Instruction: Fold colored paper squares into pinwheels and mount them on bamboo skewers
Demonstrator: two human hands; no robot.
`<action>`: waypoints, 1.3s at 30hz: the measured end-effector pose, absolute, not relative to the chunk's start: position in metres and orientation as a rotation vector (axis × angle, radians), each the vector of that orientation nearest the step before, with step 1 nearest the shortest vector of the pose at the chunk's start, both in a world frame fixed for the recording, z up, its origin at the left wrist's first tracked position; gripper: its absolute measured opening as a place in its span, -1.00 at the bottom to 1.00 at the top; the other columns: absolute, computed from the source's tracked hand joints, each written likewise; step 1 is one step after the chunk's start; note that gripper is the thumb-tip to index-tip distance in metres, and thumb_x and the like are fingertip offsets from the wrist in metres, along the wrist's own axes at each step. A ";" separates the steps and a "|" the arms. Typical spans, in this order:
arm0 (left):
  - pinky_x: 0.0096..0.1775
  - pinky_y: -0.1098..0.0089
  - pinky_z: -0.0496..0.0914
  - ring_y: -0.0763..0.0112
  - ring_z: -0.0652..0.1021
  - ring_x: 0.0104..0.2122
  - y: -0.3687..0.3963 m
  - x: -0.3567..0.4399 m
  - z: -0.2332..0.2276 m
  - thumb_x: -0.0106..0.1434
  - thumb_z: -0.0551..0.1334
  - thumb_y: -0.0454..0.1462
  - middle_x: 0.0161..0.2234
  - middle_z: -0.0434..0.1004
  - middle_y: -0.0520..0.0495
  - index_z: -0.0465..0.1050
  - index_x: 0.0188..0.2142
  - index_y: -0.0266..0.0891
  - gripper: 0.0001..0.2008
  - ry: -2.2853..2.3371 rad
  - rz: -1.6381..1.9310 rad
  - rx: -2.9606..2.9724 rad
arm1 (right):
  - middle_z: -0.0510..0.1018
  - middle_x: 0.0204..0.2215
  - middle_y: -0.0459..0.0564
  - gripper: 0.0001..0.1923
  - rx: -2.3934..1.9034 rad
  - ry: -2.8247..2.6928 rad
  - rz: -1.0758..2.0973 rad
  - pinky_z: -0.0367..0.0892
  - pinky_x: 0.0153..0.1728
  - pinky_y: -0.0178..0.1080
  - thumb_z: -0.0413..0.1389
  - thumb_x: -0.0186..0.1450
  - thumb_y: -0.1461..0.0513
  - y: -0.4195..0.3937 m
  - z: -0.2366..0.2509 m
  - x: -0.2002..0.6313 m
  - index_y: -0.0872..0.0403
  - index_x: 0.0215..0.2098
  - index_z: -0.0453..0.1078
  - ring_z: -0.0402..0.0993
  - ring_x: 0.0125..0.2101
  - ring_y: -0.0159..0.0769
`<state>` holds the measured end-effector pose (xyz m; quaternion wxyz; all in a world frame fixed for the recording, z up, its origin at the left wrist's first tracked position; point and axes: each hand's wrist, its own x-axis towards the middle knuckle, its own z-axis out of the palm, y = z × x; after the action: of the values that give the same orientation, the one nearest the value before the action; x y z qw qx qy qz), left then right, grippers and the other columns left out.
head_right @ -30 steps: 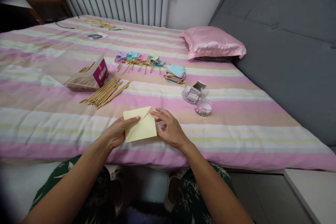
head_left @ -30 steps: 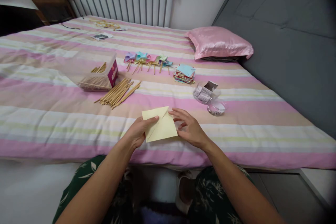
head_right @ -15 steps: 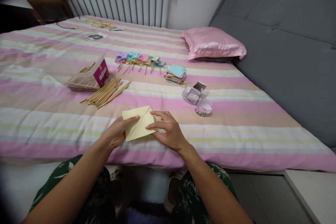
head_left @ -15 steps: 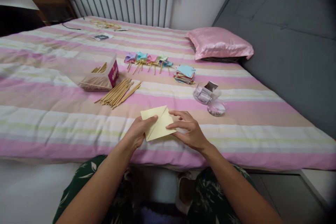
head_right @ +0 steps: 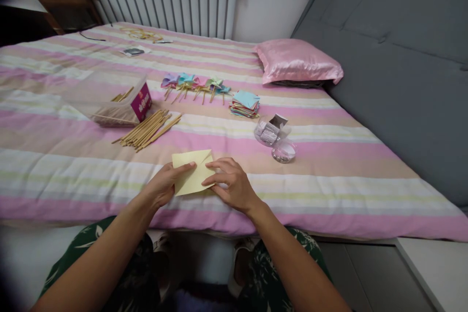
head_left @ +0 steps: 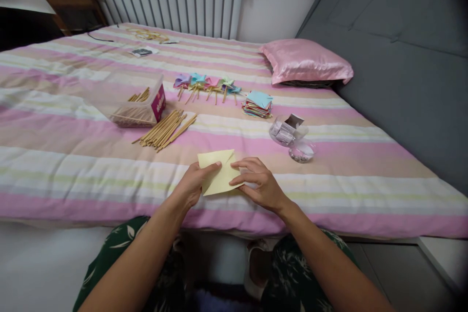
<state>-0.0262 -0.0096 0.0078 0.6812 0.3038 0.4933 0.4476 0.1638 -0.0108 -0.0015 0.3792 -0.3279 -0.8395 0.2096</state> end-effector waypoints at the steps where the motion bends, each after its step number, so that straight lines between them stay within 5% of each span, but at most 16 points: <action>1: -0.44 0.40 0.41 0.28 0.56 -0.48 -0.010 -0.026 0.009 -0.07 0.39 -0.26 -0.41 0.62 -0.19 0.51 -0.28 -0.39 -0.66 1.103 1.002 0.688 | 0.50 -0.11 0.01 -0.83 -0.846 -2.148 0.524 0.27 -0.05 0.00 0.14 0.18 0.31 -0.010 -0.003 0.164 -0.07 -0.35 0.53 0.33 -0.07 -0.14; 5: -0.38 0.39 0.42 0.28 0.57 -0.44 -0.010 -0.026 0.009 -0.15 0.41 -0.32 -0.33 0.62 -0.21 0.51 -0.27 -0.39 -0.62 1.068 1.022 0.719 | 0.50 -0.10 0.01 -0.79 -0.882 -2.151 0.482 0.28 -0.06 -0.02 0.11 0.18 0.34 -0.009 -0.006 0.165 -0.07 -0.32 0.53 0.33 -0.07 -0.15; 12: -0.34 0.37 0.43 0.24 0.58 -0.37 -0.007 -0.028 0.000 -0.11 0.39 -0.27 -0.31 0.61 -0.22 0.50 -0.23 -0.39 -0.60 1.181 1.115 0.833 | 0.46 -0.04 -0.03 -0.44 -0.921 -2.116 0.528 0.24 0.00 -0.02 -0.04 0.03 0.52 -0.010 -0.005 0.166 -0.07 -0.12 0.45 0.31 -0.02 -0.18; 16: -0.35 0.36 0.43 0.20 0.58 -0.36 -0.007 -0.029 0.001 -0.07 0.36 -0.26 -0.35 0.62 -0.17 0.53 -0.33 -0.34 -0.73 1.393 1.168 1.007 | 0.55 -0.19 -0.02 -0.57 -1.047 -1.927 0.623 0.29 -0.06 -0.07 0.00 0.08 0.46 -0.008 -0.005 0.167 -0.03 -0.18 0.47 0.39 -0.11 -0.18; 19: -0.20 0.37 0.42 0.16 0.54 -0.15 -0.011 -0.030 0.006 0.00 0.30 -0.34 -0.26 0.61 -0.07 0.57 -0.38 -0.20 -0.86 1.564 1.284 1.298 | 0.57 -0.27 0.01 -0.81 -1.126 -1.690 0.920 0.36 -0.21 -0.16 0.12 0.16 0.26 -0.008 -0.005 0.165 0.01 -0.24 0.48 0.46 -0.26 -0.22; 25: 0.09 0.29 0.22 0.20 0.28 0.15 -0.024 -0.024 0.014 0.05 0.27 -0.42 -0.04 0.51 -0.03 0.58 -0.29 -0.05 -0.73 1.383 1.429 1.522 | 0.56 -0.24 0.06 -0.62 -0.936 -1.266 1.696 0.37 -0.33 -0.27 0.10 0.21 0.02 -0.013 -0.001 0.159 0.07 -0.12 0.41 0.51 -0.33 -0.30; 31: 0.13 0.21 0.13 0.15 0.20 0.20 -0.030 -0.015 0.014 0.05 0.31 -0.35 0.01 0.46 -0.06 0.57 -0.30 -0.05 -0.79 1.280 1.299 1.676 | 0.53 -0.40 -0.06 -0.66 -0.938 -1.123 1.710 0.35 -0.41 -0.33 0.26 0.06 0.08 -0.017 -0.006 0.149 0.09 -0.25 0.45 0.42 -0.45 -0.39; 35: 0.17 0.22 0.03 0.12 0.12 0.23 -0.029 -0.015 0.012 0.04 0.31 -0.34 0.14 0.31 -0.08 0.51 -0.13 -0.08 -0.65 1.369 1.437 1.800 | 0.51 -0.50 -0.10 -0.70 -1.020 -1.024 1.652 0.29 -0.53 -0.38 0.31 -0.03 0.10 -0.014 -0.008 0.151 0.10 -0.39 0.47 0.33 -0.57 -0.47; 39: 0.10 0.27 0.17 0.10 0.20 0.19 -0.017 -0.020 0.010 -0.02 0.36 -0.25 0.23 0.13 -0.15 0.20 0.16 -0.14 -0.28 1.444 1.632 1.452 | 0.51 -0.53 -0.10 -0.74 -1.038 -0.958 1.596 0.25 -0.56 -0.40 0.32 -0.04 0.13 -0.010 -0.006 0.156 0.11 -0.45 0.48 0.28 -0.59 -0.49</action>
<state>-0.0197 -0.0167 0.0102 0.2586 0.5355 0.5329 0.6020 0.1558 -0.0103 -0.0057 0.4840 -0.4263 -0.3932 0.6553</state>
